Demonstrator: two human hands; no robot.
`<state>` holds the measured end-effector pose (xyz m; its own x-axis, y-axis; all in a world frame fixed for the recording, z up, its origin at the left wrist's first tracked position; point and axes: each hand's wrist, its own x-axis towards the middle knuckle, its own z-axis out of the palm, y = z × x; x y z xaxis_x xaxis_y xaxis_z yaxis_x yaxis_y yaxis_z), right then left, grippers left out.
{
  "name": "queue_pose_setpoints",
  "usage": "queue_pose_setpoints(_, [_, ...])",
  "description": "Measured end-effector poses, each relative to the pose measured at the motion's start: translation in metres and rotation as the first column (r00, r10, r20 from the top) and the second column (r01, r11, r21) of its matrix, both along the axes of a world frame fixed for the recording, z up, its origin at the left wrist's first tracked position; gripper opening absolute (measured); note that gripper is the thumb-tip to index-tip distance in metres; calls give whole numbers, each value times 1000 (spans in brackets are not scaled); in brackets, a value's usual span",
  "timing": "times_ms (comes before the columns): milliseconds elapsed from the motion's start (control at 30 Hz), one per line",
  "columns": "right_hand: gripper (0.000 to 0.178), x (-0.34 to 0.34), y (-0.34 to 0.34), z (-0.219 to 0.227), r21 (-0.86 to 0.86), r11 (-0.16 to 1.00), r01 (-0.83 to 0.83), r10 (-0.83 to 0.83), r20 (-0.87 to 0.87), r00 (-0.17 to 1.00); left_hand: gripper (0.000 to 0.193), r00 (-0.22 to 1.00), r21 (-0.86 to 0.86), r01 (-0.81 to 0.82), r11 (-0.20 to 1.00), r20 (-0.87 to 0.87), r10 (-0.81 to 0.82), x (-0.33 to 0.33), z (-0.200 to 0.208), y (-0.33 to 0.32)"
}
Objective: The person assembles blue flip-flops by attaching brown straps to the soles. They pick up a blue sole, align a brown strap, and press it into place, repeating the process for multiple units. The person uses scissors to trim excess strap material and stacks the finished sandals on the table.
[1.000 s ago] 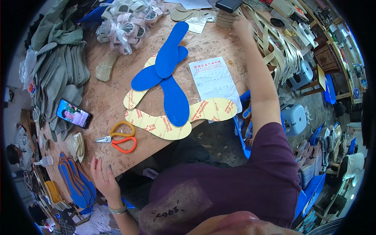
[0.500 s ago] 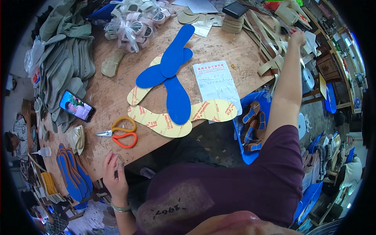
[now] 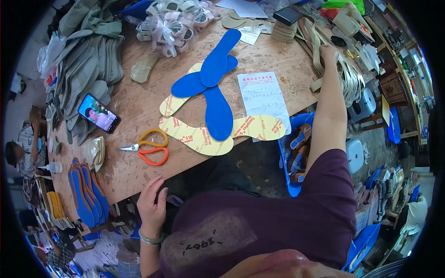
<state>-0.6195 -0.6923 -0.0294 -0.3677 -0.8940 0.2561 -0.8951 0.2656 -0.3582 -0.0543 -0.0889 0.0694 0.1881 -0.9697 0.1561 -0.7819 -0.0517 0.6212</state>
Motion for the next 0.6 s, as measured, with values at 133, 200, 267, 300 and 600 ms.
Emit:
queue_pose_setpoints(133, [49, 45, 11, 31, -229, 963, -143, 167, 86, 982, 22, 999, -11, -50, 999, -9, 50, -1, -13, 13])
queue_pose_setpoints(200, [40, 106, 55, 56, -245, 929, -278, 319, 144, 937, 22, 999, -22, -48, 999, -6, 48, -7, -15, 15])
queue_pose_setpoints(267, [35, 78, 55, 25, 21, 933, -359, 360, -30, 932, 22, 996, 10, 8, 1000, -84, -7, -13, -12, -1])
queue_pose_setpoints(300, [31, 84, 62, 21, 13, 946, -324, 324, -72, 943, 21, 994, 20, 15, 1000, -111, -13, -16, -10, -4])
queue_pose_setpoints(600, [21, 130, 110, 63, 419, 821, -387, 422, 12, 907, 21, 991, 52, 35, 998, -134, -28, -16, -8, -5])
